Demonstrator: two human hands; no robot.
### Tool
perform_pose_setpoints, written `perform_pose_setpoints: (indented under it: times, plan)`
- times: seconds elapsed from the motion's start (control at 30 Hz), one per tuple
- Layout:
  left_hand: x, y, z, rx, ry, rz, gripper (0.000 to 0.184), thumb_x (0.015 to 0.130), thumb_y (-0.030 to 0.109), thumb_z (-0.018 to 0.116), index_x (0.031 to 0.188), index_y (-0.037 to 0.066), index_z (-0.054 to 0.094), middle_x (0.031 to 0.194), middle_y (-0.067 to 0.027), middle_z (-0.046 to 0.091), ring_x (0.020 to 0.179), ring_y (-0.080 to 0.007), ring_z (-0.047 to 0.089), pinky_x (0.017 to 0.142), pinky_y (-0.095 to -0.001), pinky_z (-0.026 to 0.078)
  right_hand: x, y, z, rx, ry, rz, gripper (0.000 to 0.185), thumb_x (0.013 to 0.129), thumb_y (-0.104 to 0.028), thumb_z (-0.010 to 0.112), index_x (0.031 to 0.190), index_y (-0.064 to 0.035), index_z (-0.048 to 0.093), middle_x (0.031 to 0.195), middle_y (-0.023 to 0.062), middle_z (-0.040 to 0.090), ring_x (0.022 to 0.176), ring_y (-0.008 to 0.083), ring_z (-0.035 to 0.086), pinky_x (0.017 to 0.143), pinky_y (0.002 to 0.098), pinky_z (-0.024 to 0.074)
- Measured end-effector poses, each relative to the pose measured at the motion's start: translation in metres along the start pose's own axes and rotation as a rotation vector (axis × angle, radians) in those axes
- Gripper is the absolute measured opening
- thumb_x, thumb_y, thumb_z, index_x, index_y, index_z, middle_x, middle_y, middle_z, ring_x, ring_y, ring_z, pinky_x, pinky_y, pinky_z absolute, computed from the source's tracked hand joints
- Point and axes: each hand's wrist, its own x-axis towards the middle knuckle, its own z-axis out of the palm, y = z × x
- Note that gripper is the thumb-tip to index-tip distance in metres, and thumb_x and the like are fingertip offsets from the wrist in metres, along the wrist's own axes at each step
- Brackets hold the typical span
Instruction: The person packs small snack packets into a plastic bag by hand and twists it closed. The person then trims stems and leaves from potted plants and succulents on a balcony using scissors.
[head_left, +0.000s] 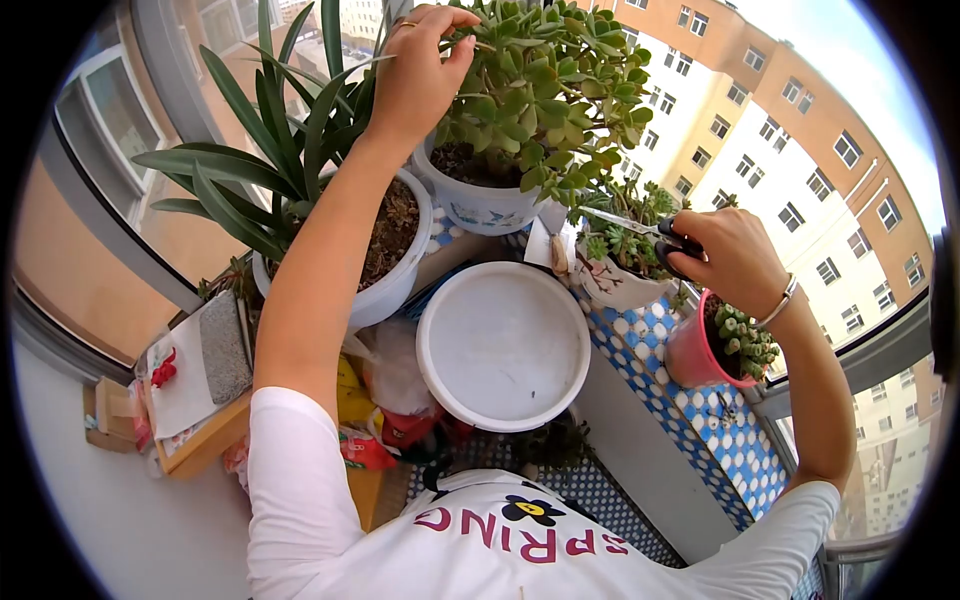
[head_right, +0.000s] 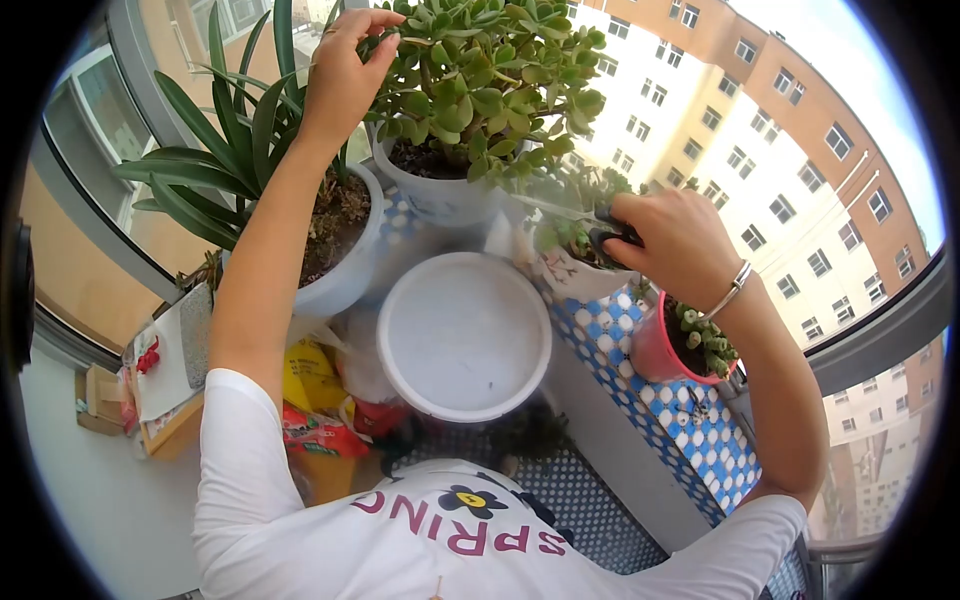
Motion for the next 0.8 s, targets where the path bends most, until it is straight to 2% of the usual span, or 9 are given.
perform_pose_setpoints:
  times: [0.1,0.17,0.33,0.37,0.47,0.5,0.6,0.63,0.8]
  plan:
    - [-0.05,0.09,-0.014,-0.597,-0.092,-0.445,0.011,0.085,-0.004,0.051,0.089,0.001,0.06,0.08,-0.0046,0.061,0.069,-0.0087,0.056,0.066,-0.0234,0.046,0.004,0.004,0.007,-0.032,-0.055,-0.028,0.02,0.076,-0.025,0.069,0.081,-0.0064,0.064,0.068,0.012,0.062,0.071,0.0315,0.061,0.065,0.0422,0.0481]
    - [-0.094,0.108,0.003,-0.443,-0.394,-0.638,0.01,0.078,-0.002,0.051,0.082,0.001,0.06,0.084,-0.0107,0.064,0.079,-0.0242,0.063,0.069,-0.0329,0.049,0.006,0.003,0.01,-0.075,-0.086,-0.053,0.02,0.077,-0.025,0.069,0.081,-0.0068,0.064,0.068,0.0115,0.062,0.071,0.031,0.062,0.065,0.0418,0.0485]
    - [-0.153,0.087,0.061,-0.471,-0.775,-0.425,0.032,0.082,0.001,0.048,0.108,0.006,0.066,0.101,-0.0151,0.065,0.101,-0.034,0.059,0.089,-0.0406,0.046,0.012,-0.003,0.01,-0.126,-0.143,-0.049,0.02,0.076,-0.025,0.07,0.081,-0.0073,0.063,0.068,0.0109,0.062,0.07,0.0307,0.062,0.064,0.0415,0.0489]
    - [-0.151,0.084,0.068,-0.565,-0.861,-0.391,0.044,0.082,0.001,0.048,0.123,0.009,0.061,0.116,-0.017,0.06,0.108,-0.0335,0.056,0.095,-0.0389,0.044,0.013,-0.003,0.012,-0.126,-0.133,-0.048,0.019,0.077,-0.025,0.07,0.081,-0.0073,0.063,0.068,0.011,0.063,0.07,0.031,0.062,0.064,0.0414,0.0488]
    - [-0.145,0.074,0.089,-0.548,-0.575,-0.322,0.049,0.082,0.001,0.047,0.13,0.012,0.055,0.129,-0.0173,0.053,0.116,-0.032,0.052,0.101,-0.038,0.04,0.013,0.001,0.011,-0.114,-0.128,-0.03,0.018,0.077,-0.024,0.069,0.082,-0.0074,0.063,0.068,0.0111,0.062,0.07,0.0316,0.062,0.064,0.0416,0.0486]
    - [-0.14,0.069,0.088,-0.61,-0.657,-0.435,0.059,0.083,0.0,0.05,0.138,0.02,0.048,0.143,-0.009,0.044,0.129,-0.0266,0.043,0.106,-0.0385,0.036,0.011,0.003,0.011,-0.104,-0.133,-0.021,0.018,0.077,-0.023,0.069,0.082,-0.0075,0.063,0.068,0.0111,0.062,0.07,0.0317,0.062,0.064,0.0417,0.0485]
    - [-0.124,0.059,0.083,-0.8,-0.574,-0.486,0.058,0.085,0.001,0.052,0.139,0.02,0.047,0.143,-0.0077,0.045,0.128,-0.0219,0.043,0.104,-0.037,0.037,0.006,0.009,0.008,-0.095,-0.082,-0.038,0.018,0.077,-0.02,0.069,0.08,-0.0051,0.06,0.063,0.0116,0.059,0.063,0.031,0.059,0.062,0.041,0.0468]
    - [-0.121,0.061,0.084,-0.773,-0.491,-0.442,0.056,0.082,-0.002,0.055,0.135,0.015,0.05,0.134,-0.0143,0.051,0.121,-0.0275,0.051,0.1,-0.0346,0.041,0.006,0.012,0.009,-0.099,-0.058,-0.049,0.018,0.077,-0.02,0.069,0.08,-0.005,0.06,0.063,0.0118,0.059,0.062,0.0311,0.059,0.062,0.0411,0.0465]
    - [-0.124,0.062,0.09,-0.81,-0.52,-0.53,0.042,0.083,0.002,0.057,0.124,0.012,0.06,0.125,-0.0129,0.057,0.109,-0.0277,0.056,0.088,-0.0364,0.047,0.014,0.015,0.0,-0.234,-0.125,0.073,0.017,0.079,-0.024,0.068,0.087,-0.0082,0.068,0.069,0.01,0.064,0.07,0.0285,0.064,0.066,0.0398,0.0505]
